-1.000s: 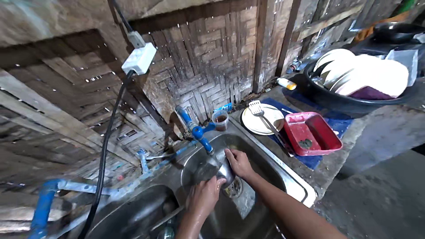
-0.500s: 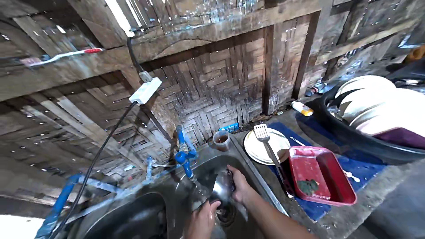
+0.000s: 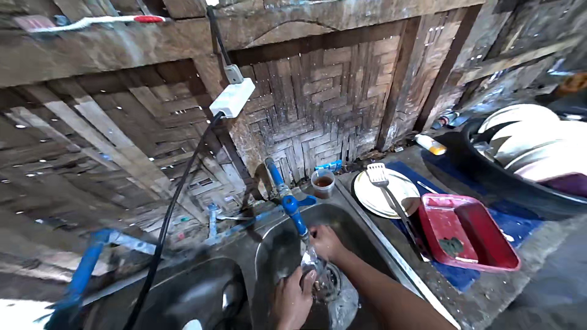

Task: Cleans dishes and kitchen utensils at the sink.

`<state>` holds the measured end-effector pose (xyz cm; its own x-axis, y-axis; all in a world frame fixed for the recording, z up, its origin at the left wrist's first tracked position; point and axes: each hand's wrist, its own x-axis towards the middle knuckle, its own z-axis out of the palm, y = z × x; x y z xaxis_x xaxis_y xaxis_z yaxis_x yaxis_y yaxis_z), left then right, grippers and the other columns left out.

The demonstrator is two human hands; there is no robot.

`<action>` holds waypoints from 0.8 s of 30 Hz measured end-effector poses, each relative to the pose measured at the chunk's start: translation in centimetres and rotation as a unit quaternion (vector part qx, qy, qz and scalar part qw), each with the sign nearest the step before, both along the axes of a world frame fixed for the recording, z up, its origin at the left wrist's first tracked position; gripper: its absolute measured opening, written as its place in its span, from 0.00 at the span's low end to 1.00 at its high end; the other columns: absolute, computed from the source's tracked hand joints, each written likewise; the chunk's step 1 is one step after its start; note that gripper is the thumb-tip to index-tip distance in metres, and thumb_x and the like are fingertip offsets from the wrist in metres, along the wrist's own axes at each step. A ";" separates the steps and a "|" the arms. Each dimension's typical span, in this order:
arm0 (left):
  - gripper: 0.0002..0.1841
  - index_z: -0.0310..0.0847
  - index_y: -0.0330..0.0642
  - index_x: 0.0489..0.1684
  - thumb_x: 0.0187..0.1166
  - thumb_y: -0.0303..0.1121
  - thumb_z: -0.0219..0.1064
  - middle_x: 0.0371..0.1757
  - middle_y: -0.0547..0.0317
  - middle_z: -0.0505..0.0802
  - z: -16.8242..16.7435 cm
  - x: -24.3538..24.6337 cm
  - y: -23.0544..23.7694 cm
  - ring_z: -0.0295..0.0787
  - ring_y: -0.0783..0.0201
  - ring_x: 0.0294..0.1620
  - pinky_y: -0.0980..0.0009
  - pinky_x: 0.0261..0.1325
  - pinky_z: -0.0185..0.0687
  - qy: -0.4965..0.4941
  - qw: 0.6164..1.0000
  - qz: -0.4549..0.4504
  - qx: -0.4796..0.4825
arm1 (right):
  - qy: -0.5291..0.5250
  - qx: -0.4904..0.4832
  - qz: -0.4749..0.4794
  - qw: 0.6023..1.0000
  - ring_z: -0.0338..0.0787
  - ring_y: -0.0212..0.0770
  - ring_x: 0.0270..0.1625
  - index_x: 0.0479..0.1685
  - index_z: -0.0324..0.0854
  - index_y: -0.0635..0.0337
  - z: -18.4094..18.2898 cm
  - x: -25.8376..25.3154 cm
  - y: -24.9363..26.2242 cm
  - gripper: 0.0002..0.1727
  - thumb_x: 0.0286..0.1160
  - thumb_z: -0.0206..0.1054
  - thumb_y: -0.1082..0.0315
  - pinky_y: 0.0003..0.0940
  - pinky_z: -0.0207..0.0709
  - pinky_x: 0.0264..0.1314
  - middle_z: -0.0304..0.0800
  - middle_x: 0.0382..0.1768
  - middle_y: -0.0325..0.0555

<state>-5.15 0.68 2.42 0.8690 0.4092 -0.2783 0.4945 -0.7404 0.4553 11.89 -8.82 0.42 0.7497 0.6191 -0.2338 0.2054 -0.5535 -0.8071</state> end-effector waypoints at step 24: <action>0.36 0.87 0.37 0.56 0.89 0.63 0.46 0.52 0.37 0.93 0.8 2.3 1.3 0.90 0.39 0.59 0.37 0.63 0.81 0.137 0.958 -0.250 -0.039 | 0.402 0.379 -0.471 0.688 0.76 0.38 0.17 0.54 0.76 0.55 -2.1 -2.4 -1.4 0.24 0.89 0.53 0.43 0.34 0.74 0.17 0.79 0.28 0.45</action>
